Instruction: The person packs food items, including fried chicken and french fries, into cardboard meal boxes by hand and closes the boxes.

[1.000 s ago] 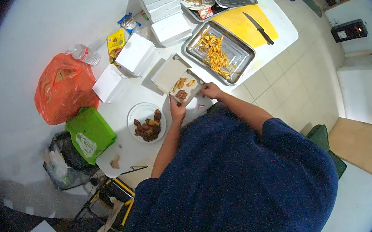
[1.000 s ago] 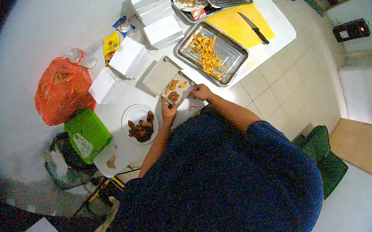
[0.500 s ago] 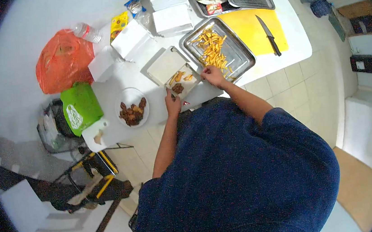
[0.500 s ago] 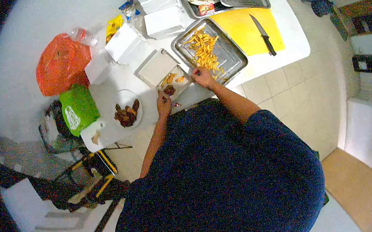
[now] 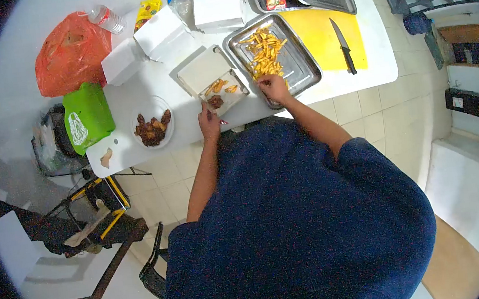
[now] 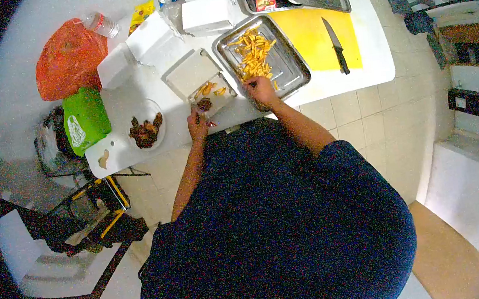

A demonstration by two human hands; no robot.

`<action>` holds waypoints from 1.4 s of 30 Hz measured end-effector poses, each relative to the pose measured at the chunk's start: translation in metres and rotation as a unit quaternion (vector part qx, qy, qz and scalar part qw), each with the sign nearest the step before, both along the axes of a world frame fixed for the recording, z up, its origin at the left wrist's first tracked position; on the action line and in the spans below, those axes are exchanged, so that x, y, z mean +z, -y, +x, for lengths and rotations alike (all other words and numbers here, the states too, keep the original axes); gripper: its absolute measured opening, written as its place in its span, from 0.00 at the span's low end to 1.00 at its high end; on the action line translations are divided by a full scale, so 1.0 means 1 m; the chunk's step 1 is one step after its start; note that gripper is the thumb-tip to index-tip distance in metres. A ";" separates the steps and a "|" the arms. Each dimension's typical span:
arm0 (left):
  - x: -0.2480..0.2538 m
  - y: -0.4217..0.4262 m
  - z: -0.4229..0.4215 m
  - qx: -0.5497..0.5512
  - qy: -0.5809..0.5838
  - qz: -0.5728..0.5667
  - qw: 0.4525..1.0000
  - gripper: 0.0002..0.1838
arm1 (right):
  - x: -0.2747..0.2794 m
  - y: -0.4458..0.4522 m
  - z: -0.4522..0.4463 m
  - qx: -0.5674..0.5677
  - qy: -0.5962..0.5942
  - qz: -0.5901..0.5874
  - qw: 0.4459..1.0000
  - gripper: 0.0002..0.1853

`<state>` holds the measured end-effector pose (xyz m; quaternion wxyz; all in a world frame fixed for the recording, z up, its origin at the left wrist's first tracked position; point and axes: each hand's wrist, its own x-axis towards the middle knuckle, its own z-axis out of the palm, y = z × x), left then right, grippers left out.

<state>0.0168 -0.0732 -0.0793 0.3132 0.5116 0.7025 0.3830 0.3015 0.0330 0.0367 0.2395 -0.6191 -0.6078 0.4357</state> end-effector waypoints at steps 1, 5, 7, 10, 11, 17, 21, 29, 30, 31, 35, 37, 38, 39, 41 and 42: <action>-0.002 0.003 0.000 -0.001 0.021 -0.010 1.000 0.29 | -0.008 0.003 0.005 -0.002 0.011 0.014 1.000 0.12; 0.014 -0.001 0.006 0.007 0.081 -0.043 0.996 0.27 | -0.011 -0.004 0.016 -0.007 0.052 0.053 0.997 0.11; 0.021 0.000 0.009 0.008 0.059 -0.051 0.997 0.27 | 0.006 -0.011 0.018 -0.027 0.061 -0.020 0.998 0.11; 0.026 0.000 0.011 0.005 0.025 -0.044 0.999 0.28 | -0.004 -0.024 0.023 0.026 0.149 0.097 0.984 0.11; 0.027 -0.001 0.010 0.008 0.051 -0.045 0.998 0.29 | -0.009 -0.030 0.024 0.051 0.168 0.117 0.977 0.11; 0.032 0.001 0.007 0.027 0.161 -0.078 0.984 0.31 | 0.006 -0.060 0.014 0.165 0.282 0.035 0.945 0.15; 0.029 0.003 0.009 0.038 0.163 -0.084 0.982 0.31 | -0.007 -0.077 0.013 0.200 0.323 -0.011 0.925 0.13; 0.032 0.003 0.009 0.040 0.174 -0.079 0.981 0.30 | -0.023 -0.076 0.019 0.272 0.373 0.030 0.887 0.09; 0.032 0.002 0.009 0.040 0.180 -0.079 0.980 0.30 | -0.012 -0.074 0.018 0.284 0.368 0.033 0.885 0.09; 0.031 0.001 0.008 0.036 0.177 -0.079 0.980 0.29 | -0.002 -0.073 0.017 0.296 0.364 0.035 0.883 0.10; 0.025 0.001 0.007 0.032 0.158 -0.107 0.981 0.29 | -0.028 -0.075 0.022 0.305 0.388 0.042 0.869 0.10; 0.039 -0.001 0.010 0.044 0.187 -0.127 0.973 0.29 | 0.012 -0.076 0.013 0.313 0.372 0.035 0.873 0.12; 0.056 -0.002 0.014 0.054 0.225 -0.136 0.963 0.30 | 0.004 -0.079 0.013 0.307 0.364 0.043 0.878 0.13; 0.070 -0.004 0.016 0.064 0.262 -0.145 0.952 0.30 | -0.012 -0.083 0.015 0.300 0.356 0.052 0.883 0.13; 0.041 -0.002 0.010 0.050 0.192 -0.103 0.975 0.30 | -0.034 -0.088 0.018 0.257 0.332 0.059 0.906 0.12; 0.042 -0.002 0.009 0.044 0.157 -0.084 0.983 0.30 | -0.038 -0.088 0.017 0.221 0.314 0.057 0.922 0.12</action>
